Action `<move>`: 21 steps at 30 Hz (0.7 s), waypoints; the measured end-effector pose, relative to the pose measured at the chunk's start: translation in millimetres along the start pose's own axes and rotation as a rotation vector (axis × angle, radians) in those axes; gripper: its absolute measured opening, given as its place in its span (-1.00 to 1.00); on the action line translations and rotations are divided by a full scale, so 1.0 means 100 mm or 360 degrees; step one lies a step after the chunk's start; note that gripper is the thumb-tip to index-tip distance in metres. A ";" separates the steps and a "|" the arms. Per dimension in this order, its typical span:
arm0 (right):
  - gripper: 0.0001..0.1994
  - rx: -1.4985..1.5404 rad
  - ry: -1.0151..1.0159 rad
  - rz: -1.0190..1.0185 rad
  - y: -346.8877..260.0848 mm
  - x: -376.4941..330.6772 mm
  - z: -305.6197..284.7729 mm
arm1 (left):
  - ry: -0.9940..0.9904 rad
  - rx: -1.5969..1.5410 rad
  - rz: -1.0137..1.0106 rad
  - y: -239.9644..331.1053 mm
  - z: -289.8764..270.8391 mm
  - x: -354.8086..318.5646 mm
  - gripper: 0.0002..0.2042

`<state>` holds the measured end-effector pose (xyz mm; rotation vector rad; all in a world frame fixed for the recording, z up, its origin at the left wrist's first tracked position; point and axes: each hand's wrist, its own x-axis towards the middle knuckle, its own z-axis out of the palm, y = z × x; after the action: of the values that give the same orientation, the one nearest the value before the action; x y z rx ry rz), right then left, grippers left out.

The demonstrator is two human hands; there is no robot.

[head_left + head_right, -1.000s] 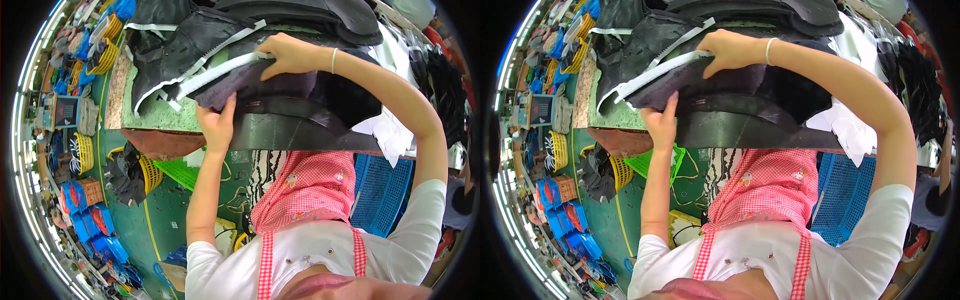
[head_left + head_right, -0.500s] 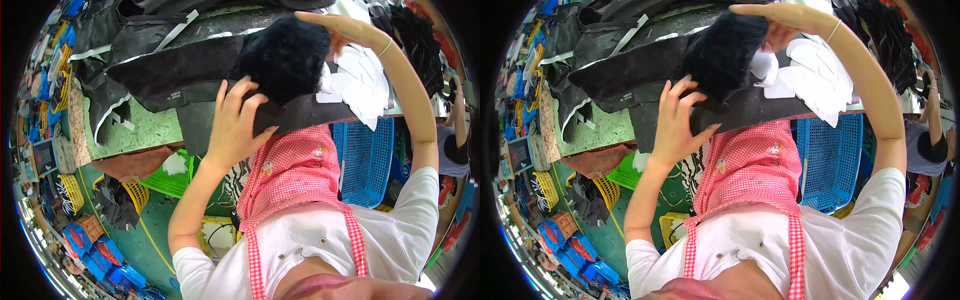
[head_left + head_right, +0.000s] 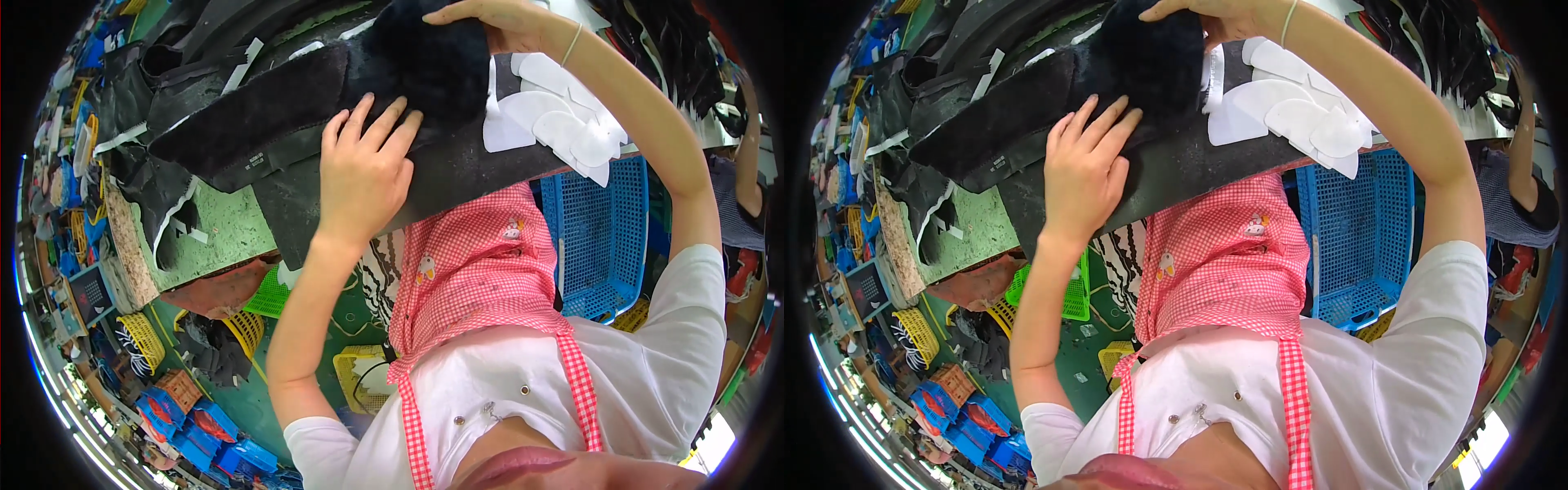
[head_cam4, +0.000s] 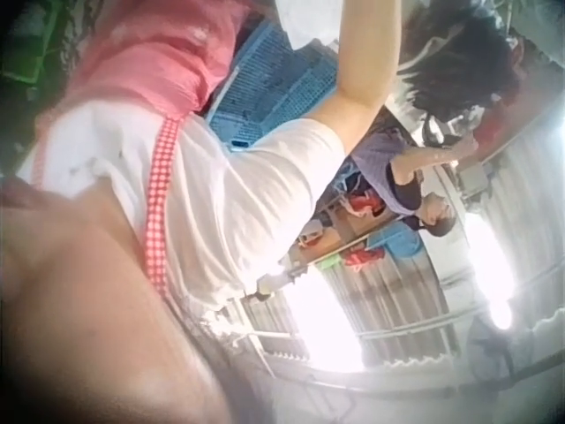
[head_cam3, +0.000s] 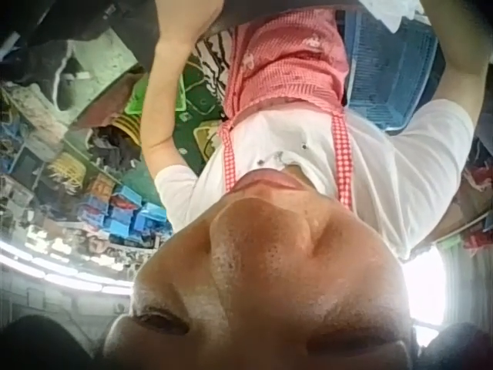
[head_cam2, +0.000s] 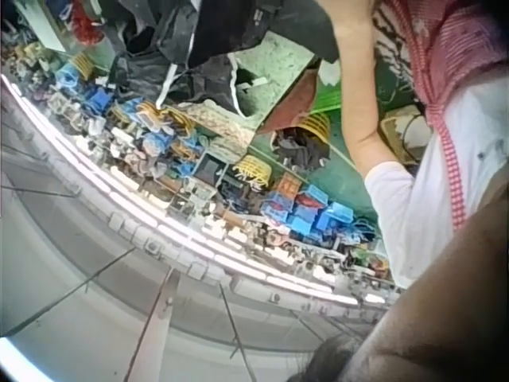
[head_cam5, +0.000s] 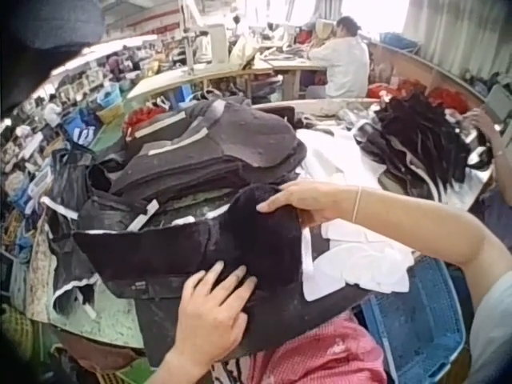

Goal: Assemble and inspect shoe components in a factory setting.

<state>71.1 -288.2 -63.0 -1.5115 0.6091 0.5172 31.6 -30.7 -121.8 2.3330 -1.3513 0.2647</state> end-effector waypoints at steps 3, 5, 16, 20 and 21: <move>-0.67 0.0117 -0.0415 -0.0339 0.23 0.13 -0.19 | -0.0270 -0.0038 0.0091 -0.03 -0.17 0.14 -0.57; -0.53 -0.0297 -0.0032 -0.0677 0.39 0.07 -0.12 | -0.0302 -0.0032 0.0128 -0.07 -0.19 0.17 -0.57; -0.50 -0.1626 0.0624 -0.2037 0.87 -0.10 0.37 | -0.0598 -0.0133 0.0176 -0.02 -0.29 0.37 -0.67; -0.42 -0.1727 0.0173 -0.1872 1.03 -0.12 0.57 | -0.0309 -0.0034 -0.0042 -0.54 -0.38 0.37 -0.69; -0.42 -0.1777 0.0184 -0.1869 1.03 -0.13 0.58 | -0.0168 0.0260 -0.0022 -0.62 -0.36 0.33 -0.66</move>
<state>-3.7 -228.5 -134.1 -2.5910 -0.6760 -0.2420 103.8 -13.6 -94.4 2.5221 -1.4103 0.2599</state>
